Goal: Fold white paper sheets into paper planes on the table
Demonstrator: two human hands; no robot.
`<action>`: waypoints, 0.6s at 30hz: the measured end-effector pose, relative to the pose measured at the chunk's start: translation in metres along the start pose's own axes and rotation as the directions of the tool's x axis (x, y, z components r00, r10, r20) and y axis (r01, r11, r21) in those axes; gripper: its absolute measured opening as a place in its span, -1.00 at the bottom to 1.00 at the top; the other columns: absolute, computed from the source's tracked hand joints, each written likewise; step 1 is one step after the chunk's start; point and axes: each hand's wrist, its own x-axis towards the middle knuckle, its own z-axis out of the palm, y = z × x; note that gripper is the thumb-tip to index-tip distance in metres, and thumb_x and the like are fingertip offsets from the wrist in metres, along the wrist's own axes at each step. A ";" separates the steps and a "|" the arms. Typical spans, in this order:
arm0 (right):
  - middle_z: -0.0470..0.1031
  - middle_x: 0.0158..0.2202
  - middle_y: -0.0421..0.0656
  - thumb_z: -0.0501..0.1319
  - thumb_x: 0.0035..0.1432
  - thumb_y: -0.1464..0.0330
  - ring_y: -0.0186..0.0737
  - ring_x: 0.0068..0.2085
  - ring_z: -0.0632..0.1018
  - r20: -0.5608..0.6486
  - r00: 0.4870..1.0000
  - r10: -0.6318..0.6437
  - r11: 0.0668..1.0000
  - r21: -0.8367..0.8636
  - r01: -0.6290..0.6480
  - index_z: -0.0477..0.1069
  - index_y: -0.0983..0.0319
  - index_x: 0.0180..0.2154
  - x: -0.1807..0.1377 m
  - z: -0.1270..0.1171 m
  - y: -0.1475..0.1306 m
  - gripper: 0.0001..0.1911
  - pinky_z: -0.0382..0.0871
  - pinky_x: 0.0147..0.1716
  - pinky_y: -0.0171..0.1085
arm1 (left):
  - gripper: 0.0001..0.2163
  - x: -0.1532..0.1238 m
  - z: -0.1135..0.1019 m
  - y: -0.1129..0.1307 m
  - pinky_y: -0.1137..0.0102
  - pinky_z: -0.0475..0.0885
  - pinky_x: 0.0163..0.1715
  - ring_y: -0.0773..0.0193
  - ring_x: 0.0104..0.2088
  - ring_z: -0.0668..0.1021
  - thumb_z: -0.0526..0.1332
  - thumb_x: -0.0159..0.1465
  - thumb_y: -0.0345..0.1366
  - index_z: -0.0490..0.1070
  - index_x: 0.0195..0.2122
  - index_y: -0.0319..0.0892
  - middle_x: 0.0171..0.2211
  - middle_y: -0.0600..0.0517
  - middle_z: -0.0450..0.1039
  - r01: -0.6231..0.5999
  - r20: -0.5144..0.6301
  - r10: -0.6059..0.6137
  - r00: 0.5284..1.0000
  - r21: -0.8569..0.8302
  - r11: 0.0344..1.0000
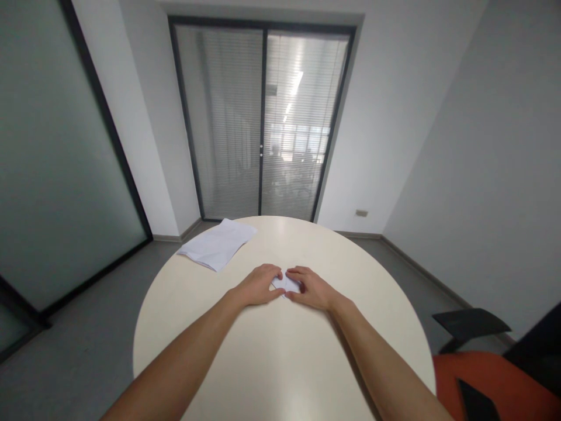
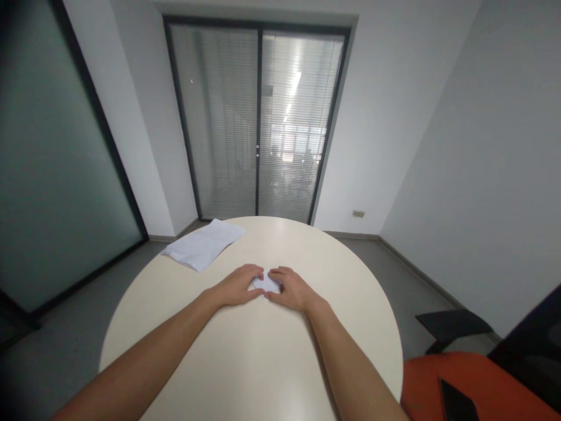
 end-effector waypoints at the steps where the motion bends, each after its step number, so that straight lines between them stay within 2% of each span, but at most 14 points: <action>1: 0.47 0.15 0.05 0.27 0.19 0.10 0.08 0.18 0.43 0.006 1.000 -0.006 1.000 -0.010 0.006 0.45 0.24 0.13 0.000 0.000 0.000 -0.45 0.27 0.21 0.02 | -0.76 0.000 0.000 0.000 0.20 0.35 0.08 0.07 0.02 0.47 0.31 0.22 -0.20 0.39 -0.12 -0.11 -0.05 -0.06 0.49 0.000 0.003 0.000 1.000 -0.005 1.000; 7: 0.46 0.17 0.04 0.27 0.17 0.09 0.09 0.20 0.43 0.008 1.000 -0.009 1.000 -0.026 0.009 0.45 0.22 0.14 0.002 0.002 0.002 -0.44 0.17 0.28 0.08 | -0.75 0.001 -0.003 0.003 0.19 0.34 0.11 0.06 0.05 0.47 0.31 0.22 -0.21 0.40 -0.10 -0.12 -0.01 -0.08 0.49 0.017 0.019 -0.016 1.000 -0.026 1.000; 14: 0.43 0.21 -0.03 0.27 0.17 0.19 0.04 0.23 0.41 0.021 0.999 -0.031 0.999 -0.007 0.031 0.36 0.20 0.21 0.003 0.003 -0.001 -0.41 0.06 0.35 0.07 | -0.77 0.001 -0.001 0.002 0.22 0.34 0.11 0.08 0.06 0.47 0.29 0.25 -0.24 0.42 -0.09 -0.14 0.00 -0.09 0.49 0.032 0.010 -0.032 0.999 -0.042 0.999; 18: 0.39 0.24 0.01 0.25 0.20 0.12 0.06 0.26 0.38 0.038 0.999 -0.039 0.999 -0.022 0.040 0.34 0.23 0.23 0.003 0.004 -0.001 -0.38 0.04 0.36 0.06 | -0.83 0.003 0.002 -0.002 0.24 0.36 0.09 0.10 0.02 0.49 0.26 0.28 -0.30 0.44 -0.10 -0.15 -0.05 -0.06 0.51 0.026 0.005 -0.026 1.000 -0.009 1.000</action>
